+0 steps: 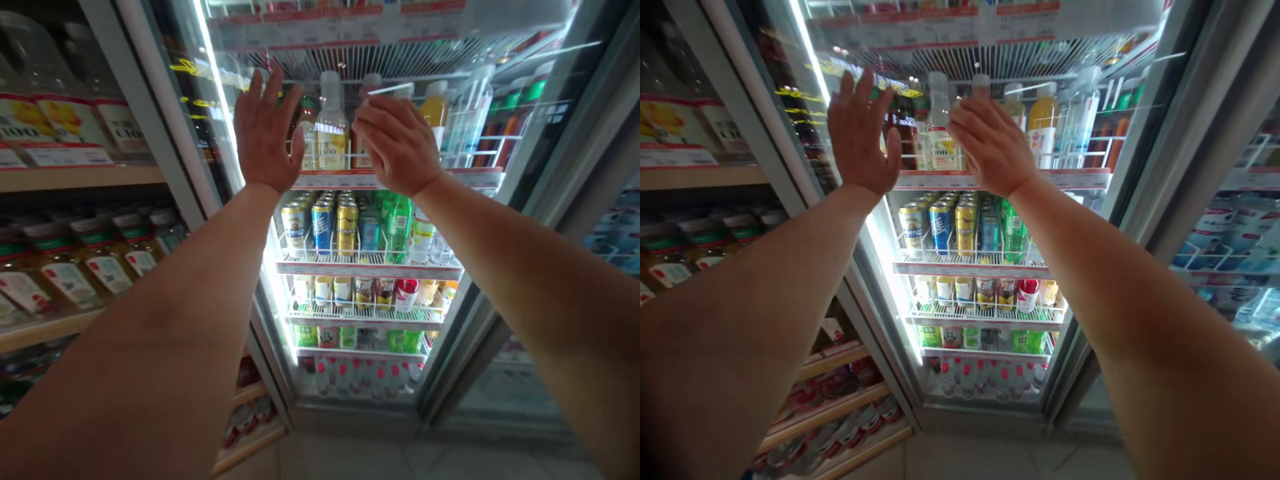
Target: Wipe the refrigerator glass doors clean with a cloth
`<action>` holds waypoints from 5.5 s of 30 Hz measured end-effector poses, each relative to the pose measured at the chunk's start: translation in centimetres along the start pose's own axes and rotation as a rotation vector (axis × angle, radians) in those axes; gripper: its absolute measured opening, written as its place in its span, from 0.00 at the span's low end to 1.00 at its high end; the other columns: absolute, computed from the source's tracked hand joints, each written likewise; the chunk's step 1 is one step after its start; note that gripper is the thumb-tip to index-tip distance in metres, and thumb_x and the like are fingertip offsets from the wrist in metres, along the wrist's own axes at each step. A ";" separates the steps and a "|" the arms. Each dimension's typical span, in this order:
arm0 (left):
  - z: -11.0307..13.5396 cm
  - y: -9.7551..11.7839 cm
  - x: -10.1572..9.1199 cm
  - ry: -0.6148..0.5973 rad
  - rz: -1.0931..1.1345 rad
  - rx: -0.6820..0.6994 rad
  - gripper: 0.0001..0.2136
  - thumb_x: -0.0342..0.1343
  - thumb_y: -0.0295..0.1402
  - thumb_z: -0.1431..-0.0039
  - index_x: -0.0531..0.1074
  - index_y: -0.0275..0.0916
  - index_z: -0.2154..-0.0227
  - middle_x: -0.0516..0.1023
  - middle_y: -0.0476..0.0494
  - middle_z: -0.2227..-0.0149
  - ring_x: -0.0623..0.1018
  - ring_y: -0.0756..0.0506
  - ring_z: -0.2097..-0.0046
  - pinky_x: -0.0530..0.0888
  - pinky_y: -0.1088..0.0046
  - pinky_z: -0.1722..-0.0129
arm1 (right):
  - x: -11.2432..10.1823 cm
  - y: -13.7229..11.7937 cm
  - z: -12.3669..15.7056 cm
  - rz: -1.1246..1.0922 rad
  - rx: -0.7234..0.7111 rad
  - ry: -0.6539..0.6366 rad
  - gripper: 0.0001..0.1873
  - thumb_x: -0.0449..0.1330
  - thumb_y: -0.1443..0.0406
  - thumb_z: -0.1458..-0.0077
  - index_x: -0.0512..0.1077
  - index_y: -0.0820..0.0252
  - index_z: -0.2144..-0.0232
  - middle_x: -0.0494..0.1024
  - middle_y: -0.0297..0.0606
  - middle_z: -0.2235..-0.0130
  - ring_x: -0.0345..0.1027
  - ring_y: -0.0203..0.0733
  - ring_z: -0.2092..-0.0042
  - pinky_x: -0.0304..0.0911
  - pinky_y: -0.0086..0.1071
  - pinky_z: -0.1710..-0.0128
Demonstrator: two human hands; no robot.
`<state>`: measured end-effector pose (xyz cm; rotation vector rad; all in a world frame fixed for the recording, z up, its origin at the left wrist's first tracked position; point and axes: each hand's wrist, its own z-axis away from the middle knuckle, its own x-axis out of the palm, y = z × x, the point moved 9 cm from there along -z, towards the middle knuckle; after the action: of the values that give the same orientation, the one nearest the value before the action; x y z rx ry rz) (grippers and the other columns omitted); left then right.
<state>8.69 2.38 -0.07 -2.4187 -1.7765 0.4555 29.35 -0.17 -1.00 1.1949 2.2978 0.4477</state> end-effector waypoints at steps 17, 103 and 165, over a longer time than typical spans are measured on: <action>0.0 0.1 0.0 -0.007 0.018 -0.009 0.30 0.50 0.42 0.29 0.60 0.38 0.28 0.50 0.49 0.24 0.43 0.41 0.23 0.43 0.49 0.24 | -2.0 2.1 0.5 0.058 0.280 0.227 0.27 0.46 0.60 0.30 0.67 0.56 0.34 0.68 0.43 0.31 0.59 0.54 0.30 0.54 0.53 0.28; 0.3 -0.1 0.2 0.051 -0.005 0.031 0.28 0.44 0.44 0.27 0.58 0.50 0.27 0.49 0.58 0.24 0.43 0.45 0.23 0.46 0.54 0.24 | -1.3 2.0 1.8 0.072 0.158 0.004 0.27 0.44 0.63 0.28 0.65 0.51 0.32 0.68 0.34 0.31 0.54 0.47 0.27 0.54 0.52 0.27; 0.0 1.9 -1.8 0.125 -0.089 -0.013 0.31 0.43 0.36 0.31 0.56 0.36 0.26 0.55 0.44 0.25 0.53 0.44 0.24 0.49 0.64 0.25 | 3.2 -5.0 -2.6 0.092 -0.006 -0.148 0.34 0.44 0.65 0.30 0.49 0.52 0.24 0.52 0.32 0.24 0.42 0.50 0.23 0.46 0.55 0.23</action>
<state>9.94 0.11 -0.25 -2.3095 -1.8300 0.2771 23.00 -0.49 -2.30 1.2907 2.1213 0.3854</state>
